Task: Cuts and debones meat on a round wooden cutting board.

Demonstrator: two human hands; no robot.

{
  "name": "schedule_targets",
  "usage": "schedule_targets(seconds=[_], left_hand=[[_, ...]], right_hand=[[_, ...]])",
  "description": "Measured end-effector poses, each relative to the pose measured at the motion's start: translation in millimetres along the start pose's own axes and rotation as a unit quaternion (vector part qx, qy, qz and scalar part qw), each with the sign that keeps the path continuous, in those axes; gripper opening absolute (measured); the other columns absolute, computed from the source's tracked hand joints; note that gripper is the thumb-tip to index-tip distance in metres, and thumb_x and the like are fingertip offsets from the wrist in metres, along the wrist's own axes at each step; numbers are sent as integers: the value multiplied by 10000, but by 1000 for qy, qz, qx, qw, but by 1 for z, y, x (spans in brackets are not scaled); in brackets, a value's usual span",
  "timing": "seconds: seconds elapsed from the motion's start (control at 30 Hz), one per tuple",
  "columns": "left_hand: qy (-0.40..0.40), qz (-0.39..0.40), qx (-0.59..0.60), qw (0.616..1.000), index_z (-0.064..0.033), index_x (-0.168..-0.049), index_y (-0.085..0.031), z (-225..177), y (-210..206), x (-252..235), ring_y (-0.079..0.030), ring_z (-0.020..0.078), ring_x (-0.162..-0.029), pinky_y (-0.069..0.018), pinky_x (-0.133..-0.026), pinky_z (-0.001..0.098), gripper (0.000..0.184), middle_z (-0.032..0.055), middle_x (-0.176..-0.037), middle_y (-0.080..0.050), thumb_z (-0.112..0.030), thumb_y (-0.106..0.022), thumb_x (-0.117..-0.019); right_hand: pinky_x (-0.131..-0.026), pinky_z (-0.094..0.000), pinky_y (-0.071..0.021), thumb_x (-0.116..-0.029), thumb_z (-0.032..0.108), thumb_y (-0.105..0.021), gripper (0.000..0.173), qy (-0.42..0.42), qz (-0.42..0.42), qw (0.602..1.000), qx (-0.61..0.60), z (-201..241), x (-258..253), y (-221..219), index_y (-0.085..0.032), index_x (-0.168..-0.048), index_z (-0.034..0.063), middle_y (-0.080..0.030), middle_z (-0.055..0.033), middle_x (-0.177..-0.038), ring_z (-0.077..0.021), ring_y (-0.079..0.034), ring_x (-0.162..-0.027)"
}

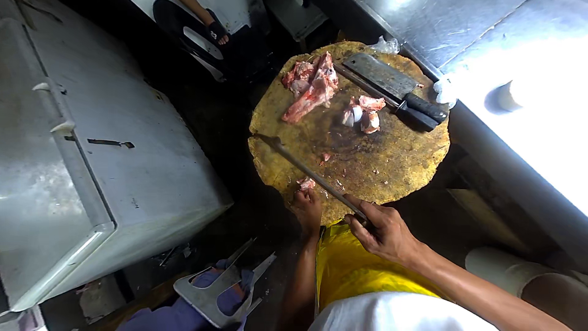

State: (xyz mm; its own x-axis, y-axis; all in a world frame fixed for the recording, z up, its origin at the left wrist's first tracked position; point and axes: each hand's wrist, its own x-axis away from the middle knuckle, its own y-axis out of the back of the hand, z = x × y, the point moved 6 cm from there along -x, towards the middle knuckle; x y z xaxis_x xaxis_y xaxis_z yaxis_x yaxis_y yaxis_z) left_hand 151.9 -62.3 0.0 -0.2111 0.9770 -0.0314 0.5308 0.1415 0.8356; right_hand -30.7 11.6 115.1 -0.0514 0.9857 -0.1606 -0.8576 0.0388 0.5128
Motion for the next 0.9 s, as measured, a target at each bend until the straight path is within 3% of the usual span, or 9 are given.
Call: schedule_targets(seconds=[0.1, 0.17, 0.3, 0.47, 0.53, 0.67, 0.8, 0.9], left_hand=[[23, 29, 16, 999, 20, -1186, -686, 2, -3, -6, -715, 272, -965, -576, -900, 455, 268, 174, -1055, -727, -161, -634, -995], [39, 39, 11, 998, -3, -1182, -694, 3, 1, -14, -711, 259, -943, -573, -890, 457, 262, 161, -1050, -723, -193, -627, -1016], [3, 18, 43, 999, 30, -1211, -682, 8, -3, -11, -726, 274, -957, -580, -896, 468, 292, 176, -1048, -739, -151, -656, -984], [-34, -18, 56, 998, 80, -1182, -669, 12, -4, -4, -733, 311, -917, -589, -863, 483, 304, 211, -1006, -736, -120, -672, -953], [-39, -19, 54, 998, 83, -1158, -677, 10, -2, -3, -730, 320, -927, -583, -864, 487, 287, 217, -1006, -733, -108, -671, -944], [-29, 9, 45, 999, 16, -1140, -717, 11, -1, -2, -715, 281, -1002, -560, -936, 489, 222, 168, -1079, -738, -109, -659, -966], [-29, 2, 56, 998, 16, -1166, -708, 14, -1, -1, -715, 269, -1012, -570, -928, 455, 238, 173, -1107, -732, -104, -664, -965], [-28, -4, 67, 997, 56, -1208, -673, 14, -3, -1, -719, 292, -1006, -574, -919, 464, 290, 205, -1107, -725, -102, -640, -968]], right_hand=[[-572, -429, -527, -1051, 419, -460, 461, -111, 138, 981, 74, -34, 6, -25, -612, -1416, 182, -651, -58, -732, -221, -622, -602], [-612, -465, -531, -1049, 457, -439, 488, -153, 181, 968, 83, -49, 9, -31, -586, -1448, 217, -653, -65, -743, -247, -637, -638], [-553, -375, -490, -1051, 458, -477, 466, -132, 128, 982, 33, -38, 2, -12, -632, -1401, 192, -596, -8, -671, -152, -557, -563], [-488, -245, -433, -1033, 302, -557, 353, -4, 3, 1000, -29, 9, -13, 14, -687, -1268, 72, -569, -2, -643, -64, -493, -523], [-484, -274, -450, -1033, 297, -545, 366, -6, 17, 1000, -16, 2, -11, 4, -679, -1306, 92, -585, -12, -654, -87, -510, -523], [-599, -445, -521, -1049, 434, -449, 459, -154, 192, 968, 57, -43, 2, -28, -608, -1410, 198, -632, -47, -713, -217, -617, -617], [-594, -420, -515, -1052, 472, -449, 480, -153, 185, 969, 59, -42, 7, -22, -598, -1437, 226, -628, -30, -714, -196, -600, -609], [-523, -329, -472, -1053, 428, -496, 453, -88, 104, 990, 24, -15, -4, -4, -641, -1394, 167, -579, 4, -653, -119, -525, -534]])
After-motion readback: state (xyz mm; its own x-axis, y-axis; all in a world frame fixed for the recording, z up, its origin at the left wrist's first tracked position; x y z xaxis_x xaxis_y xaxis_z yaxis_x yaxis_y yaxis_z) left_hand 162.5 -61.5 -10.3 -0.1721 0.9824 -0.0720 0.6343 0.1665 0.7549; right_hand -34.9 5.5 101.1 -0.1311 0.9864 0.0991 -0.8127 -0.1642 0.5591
